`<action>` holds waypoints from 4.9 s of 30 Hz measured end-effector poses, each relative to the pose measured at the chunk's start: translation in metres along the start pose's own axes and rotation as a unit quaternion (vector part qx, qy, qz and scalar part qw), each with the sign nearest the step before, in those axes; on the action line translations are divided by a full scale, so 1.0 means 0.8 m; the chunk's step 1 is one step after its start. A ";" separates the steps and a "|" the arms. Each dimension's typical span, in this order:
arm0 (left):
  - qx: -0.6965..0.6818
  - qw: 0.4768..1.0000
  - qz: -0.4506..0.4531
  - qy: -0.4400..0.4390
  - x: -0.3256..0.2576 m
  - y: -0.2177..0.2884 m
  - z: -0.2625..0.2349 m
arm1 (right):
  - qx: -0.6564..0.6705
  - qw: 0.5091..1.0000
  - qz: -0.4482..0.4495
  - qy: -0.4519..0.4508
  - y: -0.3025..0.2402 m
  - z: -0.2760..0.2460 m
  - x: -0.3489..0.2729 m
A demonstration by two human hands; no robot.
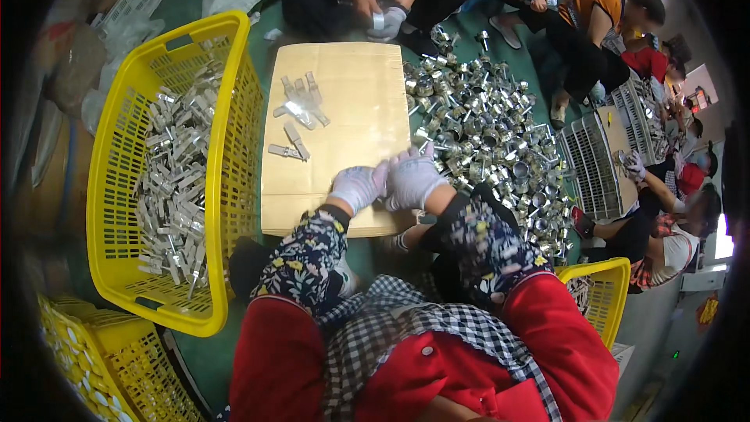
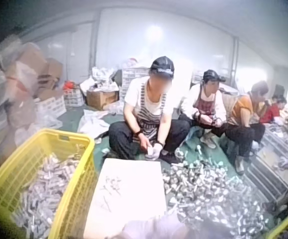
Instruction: The recorder is assembling small metal hinge components by hand, taking parts from bins and arranging them on a small wooden platform.
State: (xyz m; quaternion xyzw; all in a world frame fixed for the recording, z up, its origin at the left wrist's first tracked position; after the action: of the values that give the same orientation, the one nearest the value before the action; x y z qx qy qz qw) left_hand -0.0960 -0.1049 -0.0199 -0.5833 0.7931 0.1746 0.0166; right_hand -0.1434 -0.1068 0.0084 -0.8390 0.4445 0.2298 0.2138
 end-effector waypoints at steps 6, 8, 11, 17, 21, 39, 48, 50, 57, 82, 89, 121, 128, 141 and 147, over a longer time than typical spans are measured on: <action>-0.223 0.954 -0.125 -0.155 0.041 -0.041 0.015 | -0.075 0.989 0.015 0.128 0.007 -0.048 0.021; -0.071 0.996 -0.014 0.051 0.036 -0.017 -0.036 | -0.028 0.997 0.043 -0.056 0.019 -0.057 0.036; -0.025 1.000 -0.001 -0.005 0.056 -0.013 -0.036 | 0.008 0.996 0.044 -0.081 0.050 -0.058 0.062; -0.093 0.986 -0.042 -0.132 0.098 -0.057 -0.025 | -0.140 0.969 0.005 0.203 0.027 -0.088 0.058; -0.036 0.999 -0.010 0.035 0.093 -0.037 -0.063 | -0.016 0.999 0.026 0.018 0.055 -0.106 0.088; -0.010 0.999 0.021 0.034 0.177 -0.090 -0.079 | 0.016 0.998 0.023 -0.050 0.081 -0.128 0.174; -0.027 0.991 -0.013 0.128 0.229 -0.112 -0.112 | 0.046 0.997 0.056 -0.013 0.118 -0.180 0.213; -0.071 0.990 -0.039 0.119 0.231 -0.126 -0.113 | 0.044 0.998 0.042 0.018 0.120 -0.187 0.221; -0.002 0.999 0.044 -0.028 0.197 -0.087 -0.077 | 0.016 0.992 0.073 -0.105 0.095 -0.147 0.173; -0.121 0.984 -0.120 -0.049 0.276 -0.158 -0.092 | -0.033 0.999 0.032 -0.011 0.114 -0.198 0.228; -0.108 0.992 -0.054 -0.029 0.286 -0.149 -0.085 | -0.076 0.986 0.046 0.140 0.107 -0.204 0.211; -0.182 0.982 -0.004 -0.056 0.093 -0.071 -0.028 | 0.077 0.991 -0.046 -0.098 0.045 -0.077 0.092; -0.010 0.998 0.010 -0.056 -0.069 0.036 -0.062 | 0.367 0.915 -0.157 -0.065 0.050 -0.052 -0.015; -0.476 0.878 0.032 0.026 -0.156 0.077 -0.090 | 0.841 0.473 -0.261 -0.034 0.049 0.050 -0.137; -0.571 0.820 -0.005 0.037 -0.149 0.082 -0.086 | 0.783 0.546 -0.292 0.058 0.052 0.020 -0.179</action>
State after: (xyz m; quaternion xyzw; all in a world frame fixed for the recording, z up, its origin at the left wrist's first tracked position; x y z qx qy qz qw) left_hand -0.1071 0.0011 0.0893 -0.4981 0.5491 0.5742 -0.3475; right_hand -0.2530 -0.0262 0.0712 -0.4338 0.1906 -0.3336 0.8150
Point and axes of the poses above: each hand's wrist, its own x-axis towards the middle knuckle, its own z-axis out of the palm, y = z × x, the point moved 10 cm from there along x, towards the middle knuckle, and after that the axes turned 10 degrees about x, right-handed, at the moved point
